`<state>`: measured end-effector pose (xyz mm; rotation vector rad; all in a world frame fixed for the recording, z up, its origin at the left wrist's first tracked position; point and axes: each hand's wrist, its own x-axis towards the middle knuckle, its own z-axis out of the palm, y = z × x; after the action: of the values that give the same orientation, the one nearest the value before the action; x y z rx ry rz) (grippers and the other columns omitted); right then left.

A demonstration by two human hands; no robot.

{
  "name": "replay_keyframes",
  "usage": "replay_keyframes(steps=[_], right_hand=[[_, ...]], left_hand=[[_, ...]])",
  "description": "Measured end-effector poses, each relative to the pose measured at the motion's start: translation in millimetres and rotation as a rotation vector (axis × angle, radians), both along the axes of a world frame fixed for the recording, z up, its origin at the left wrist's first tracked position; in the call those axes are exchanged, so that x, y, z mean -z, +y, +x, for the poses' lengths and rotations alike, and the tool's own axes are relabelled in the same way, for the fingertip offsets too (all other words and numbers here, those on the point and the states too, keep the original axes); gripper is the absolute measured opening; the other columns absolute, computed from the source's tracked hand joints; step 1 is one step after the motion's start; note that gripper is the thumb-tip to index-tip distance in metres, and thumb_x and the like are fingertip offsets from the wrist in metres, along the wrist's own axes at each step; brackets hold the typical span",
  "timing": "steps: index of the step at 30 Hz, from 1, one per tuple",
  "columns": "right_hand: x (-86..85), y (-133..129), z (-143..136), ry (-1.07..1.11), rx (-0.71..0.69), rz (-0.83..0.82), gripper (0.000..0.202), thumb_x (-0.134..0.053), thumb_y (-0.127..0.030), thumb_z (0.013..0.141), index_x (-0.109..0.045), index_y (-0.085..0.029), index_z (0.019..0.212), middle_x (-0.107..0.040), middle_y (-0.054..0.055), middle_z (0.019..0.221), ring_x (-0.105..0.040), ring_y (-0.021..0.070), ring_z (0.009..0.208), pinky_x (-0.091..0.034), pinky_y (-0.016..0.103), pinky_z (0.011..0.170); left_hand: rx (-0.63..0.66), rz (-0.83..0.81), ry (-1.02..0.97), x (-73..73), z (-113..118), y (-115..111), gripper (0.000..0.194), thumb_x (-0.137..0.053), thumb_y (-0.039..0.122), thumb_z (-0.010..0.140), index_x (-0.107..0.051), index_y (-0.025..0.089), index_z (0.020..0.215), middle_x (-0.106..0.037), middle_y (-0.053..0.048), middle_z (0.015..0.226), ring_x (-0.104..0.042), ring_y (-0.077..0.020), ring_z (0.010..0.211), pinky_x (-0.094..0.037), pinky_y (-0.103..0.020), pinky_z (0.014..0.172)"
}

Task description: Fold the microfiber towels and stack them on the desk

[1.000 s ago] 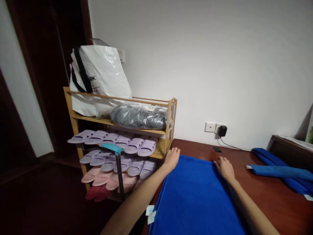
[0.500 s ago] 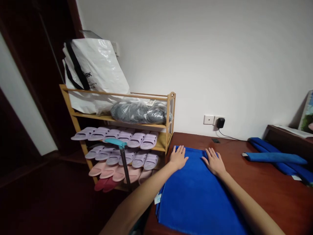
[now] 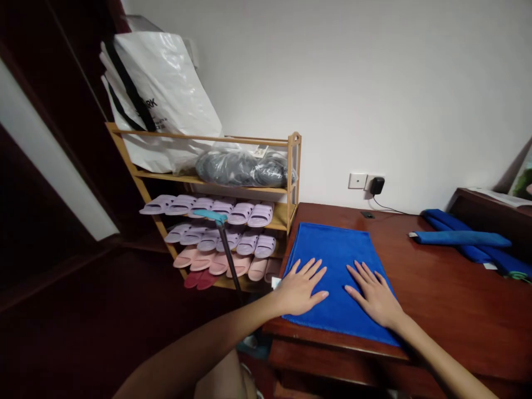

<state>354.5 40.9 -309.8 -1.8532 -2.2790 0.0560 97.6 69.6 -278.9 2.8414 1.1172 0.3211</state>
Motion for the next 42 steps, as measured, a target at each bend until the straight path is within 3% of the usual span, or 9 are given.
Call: replay_keyframes(steps=[11, 14, 17, 21, 27, 31, 36, 39, 42], right_hand=[[-1.2, -40.3, 4.3, 0.03, -0.017, -0.036, 0.067, -0.025, -0.067, 0.087, -0.025, -0.034, 0.145, -0.018, -0.001, 0.153, -0.012, 0.0228, 0.142, -0.016, 0.05, 0.113], [-15.4, -11.6, -0.4, 0.05, -0.04, -0.084, 0.067, -0.024, -0.064, 0.089, -0.027, -0.028, 0.145, -0.021, 0.003, 0.152, -0.016, 0.0211, 0.141, -0.02, 0.047, 0.112], [-28.8, 44.8, -20.9, 0.035, -0.097, -0.073, 0.056, -0.03, -0.052, 0.093, -0.035, -0.026, 0.142, -0.03, 0.004, 0.15, -0.021, 0.0183, 0.14, -0.021, 0.041, 0.112], [-29.7, 112.0, -42.9, 0.048, -0.032, -0.046, 0.053, -0.037, -0.045, 0.094, -0.036, -0.02, 0.141, -0.03, 0.011, 0.149, -0.026, 0.0234, 0.138, -0.023, 0.049, 0.111], [-1.4, 135.3, 18.6, 0.074, 0.171, -0.094, 0.063, -0.025, -0.059, 0.092, -0.032, -0.022, 0.143, -0.024, 0.008, 0.152, -0.019, 0.0244, 0.14, -0.017, 0.054, 0.112], [12.2, 134.3, 56.0, 0.051, 0.31, -0.107, 0.072, -0.019, -0.065, 0.089, -0.026, -0.021, 0.146, -0.017, 0.006, 0.154, -0.012, 0.0211, 0.142, -0.015, 0.052, 0.113], [3.7, 129.4, 49.7, 0.016, 0.327, -0.031, 0.074, -0.017, -0.059, 0.091, -0.024, -0.009, 0.146, -0.019, 0.011, 0.152, -0.012, 0.0203, 0.142, -0.011, 0.049, 0.114], [-8.2, 103.6, 39.7, 0.007, 0.28, 0.01, 0.073, -0.018, -0.057, 0.092, -0.023, -0.009, 0.146, -0.016, 0.012, 0.153, -0.011, 0.0214, 0.142, -0.013, 0.049, 0.114], [-5.0, 47.7, 26.2, -0.013, 0.155, 0.008, 0.074, -0.024, -0.064, 0.088, -0.029, -0.016, 0.145, -0.02, 0.009, 0.152, -0.018, 0.0204, 0.141, -0.021, 0.045, 0.113]], left_hand=[[0.017, -0.087, 0.026, 2.9, -11.5, -38.3, 0.064, -0.025, 0.06, 0.095, -0.022, 0.024, 0.148, -0.018, -0.007, 0.155, -0.01, -0.0268, 0.142, -0.012, -0.052, 0.111], [-0.004, -0.116, 0.047, -9.2, 6.3, -8.7, 0.062, -0.026, 0.054, 0.097, -0.024, 0.02, 0.148, -0.014, -0.009, 0.155, -0.008, -0.0254, 0.142, -0.013, -0.049, 0.112], [-0.099, -0.084, 0.084, -20.8, 41.4, 42.0, 0.054, -0.038, 0.034, 0.095, -0.029, 0.017, 0.146, -0.015, -0.008, 0.155, -0.008, -0.0229, 0.143, -0.007, -0.046, 0.114], [-0.217, -0.094, 0.077, -17.1, 73.7, 101.3, 0.052, -0.031, 0.026, 0.096, -0.027, 0.013, 0.146, -0.022, -0.013, 0.153, -0.016, -0.0246, 0.141, -0.016, -0.049, 0.111], [-0.359, -0.146, 0.038, 14.8, 37.4, 143.7, 0.062, -0.022, 0.057, 0.095, -0.029, 0.024, 0.147, -0.019, -0.006, 0.155, -0.013, -0.0266, 0.142, -0.013, -0.053, 0.111], [-0.448, -0.16, 0.029, 19.3, 18.8, 152.1, 0.065, -0.018, 0.059, 0.094, -0.026, 0.023, 0.148, -0.015, -0.007, 0.155, -0.008, -0.0273, 0.142, -0.012, -0.055, 0.11], [-0.488, -0.058, 0.014, -7.5, 32.0, 126.1, 0.062, -0.023, 0.047, 0.097, -0.024, 0.013, 0.149, -0.012, -0.011, 0.155, 0.002, -0.0292, 0.142, 0.007, -0.055, 0.111], [-0.376, -0.027, 0.009, -26.0, 31.5, 77.6, 0.066, -0.025, 0.05, 0.097, -0.021, 0.01, 0.149, -0.008, -0.011, 0.155, 0.0, -0.0273, 0.142, 0.002, -0.05, 0.114], [-0.163, -0.059, 0.027, -28.8, 12.2, 9.9, 0.066, -0.026, 0.06, 0.094, -0.025, 0.023, 0.149, -0.014, -0.001, 0.155, -0.011, -0.0226, 0.142, -0.011, -0.042, 0.116]])
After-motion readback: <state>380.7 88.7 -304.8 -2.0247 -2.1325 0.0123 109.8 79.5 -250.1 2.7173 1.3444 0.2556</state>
